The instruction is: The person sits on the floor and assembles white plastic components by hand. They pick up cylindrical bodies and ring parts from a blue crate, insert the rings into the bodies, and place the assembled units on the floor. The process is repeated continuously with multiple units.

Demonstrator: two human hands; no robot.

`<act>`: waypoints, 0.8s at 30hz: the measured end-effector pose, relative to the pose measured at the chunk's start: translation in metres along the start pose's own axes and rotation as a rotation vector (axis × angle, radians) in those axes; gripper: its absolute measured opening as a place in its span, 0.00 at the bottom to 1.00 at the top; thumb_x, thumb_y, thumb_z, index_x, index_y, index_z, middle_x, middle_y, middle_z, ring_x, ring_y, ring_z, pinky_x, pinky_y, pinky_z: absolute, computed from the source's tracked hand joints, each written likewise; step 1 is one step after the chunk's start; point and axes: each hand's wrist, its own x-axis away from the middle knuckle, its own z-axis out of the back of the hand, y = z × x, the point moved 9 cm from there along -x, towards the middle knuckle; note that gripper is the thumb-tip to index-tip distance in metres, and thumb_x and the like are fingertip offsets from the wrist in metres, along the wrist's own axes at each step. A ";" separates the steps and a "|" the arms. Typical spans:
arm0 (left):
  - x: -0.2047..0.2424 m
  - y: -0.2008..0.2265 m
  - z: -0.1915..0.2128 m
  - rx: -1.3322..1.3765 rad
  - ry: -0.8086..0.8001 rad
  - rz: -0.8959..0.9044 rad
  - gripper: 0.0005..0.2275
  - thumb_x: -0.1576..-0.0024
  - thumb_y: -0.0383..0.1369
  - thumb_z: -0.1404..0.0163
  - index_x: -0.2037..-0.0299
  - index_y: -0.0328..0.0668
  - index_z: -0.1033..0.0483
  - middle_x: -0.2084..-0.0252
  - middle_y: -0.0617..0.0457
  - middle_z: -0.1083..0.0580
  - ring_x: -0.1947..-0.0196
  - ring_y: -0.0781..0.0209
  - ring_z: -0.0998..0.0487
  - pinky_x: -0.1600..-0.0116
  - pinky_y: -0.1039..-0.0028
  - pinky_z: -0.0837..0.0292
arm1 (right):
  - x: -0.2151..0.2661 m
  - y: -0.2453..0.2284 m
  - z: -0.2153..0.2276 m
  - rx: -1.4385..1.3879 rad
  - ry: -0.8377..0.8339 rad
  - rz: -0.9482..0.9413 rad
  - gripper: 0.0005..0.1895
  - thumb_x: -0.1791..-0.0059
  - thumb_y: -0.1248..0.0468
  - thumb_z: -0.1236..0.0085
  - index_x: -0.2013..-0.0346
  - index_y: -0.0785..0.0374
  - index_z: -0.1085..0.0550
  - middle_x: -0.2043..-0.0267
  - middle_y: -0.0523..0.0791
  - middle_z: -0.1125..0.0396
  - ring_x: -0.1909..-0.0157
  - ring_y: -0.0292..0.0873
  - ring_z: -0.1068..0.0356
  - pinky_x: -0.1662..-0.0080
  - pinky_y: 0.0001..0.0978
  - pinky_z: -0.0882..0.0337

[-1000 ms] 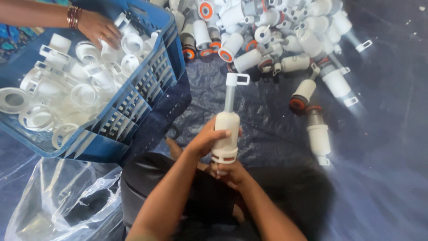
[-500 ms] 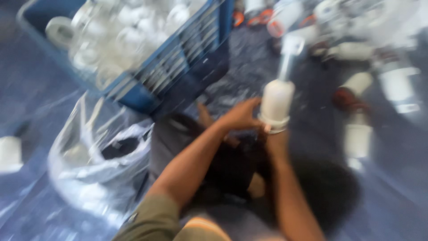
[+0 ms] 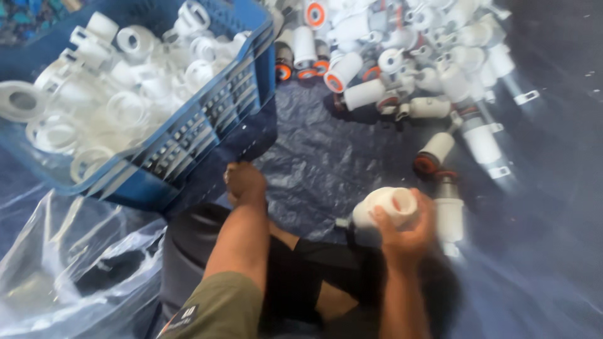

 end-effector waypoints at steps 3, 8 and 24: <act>-0.012 0.032 0.001 -0.159 0.072 -0.201 0.12 0.43 0.36 0.48 0.55 0.39 0.20 0.46 0.40 0.25 0.46 0.43 0.24 0.46 0.60 0.25 | -0.005 0.004 -0.017 0.152 -0.032 0.038 0.34 0.59 0.60 0.27 0.41 0.65 0.30 0.43 0.50 0.34 0.42 0.49 0.31 0.41 0.42 0.30; 0.043 0.098 0.068 0.495 0.089 -0.587 0.11 0.45 0.35 0.46 0.58 0.35 0.22 0.57 0.39 0.21 0.56 0.45 0.19 0.50 0.60 0.23 | -0.007 0.019 -0.037 0.032 -0.093 -0.007 0.34 0.55 0.59 0.33 0.37 0.65 0.35 0.41 0.51 0.37 0.41 0.50 0.32 0.40 0.42 0.31; 0.221 0.149 0.191 0.664 -0.264 -1.340 0.18 0.44 0.28 0.45 0.43 0.45 0.26 0.31 0.44 0.33 0.41 0.41 0.26 0.42 0.59 0.27 | 0.017 0.055 -0.100 0.026 -0.339 -0.125 0.46 0.51 0.40 0.44 0.31 0.67 0.44 0.37 0.58 0.38 0.39 0.53 0.31 0.43 0.43 0.29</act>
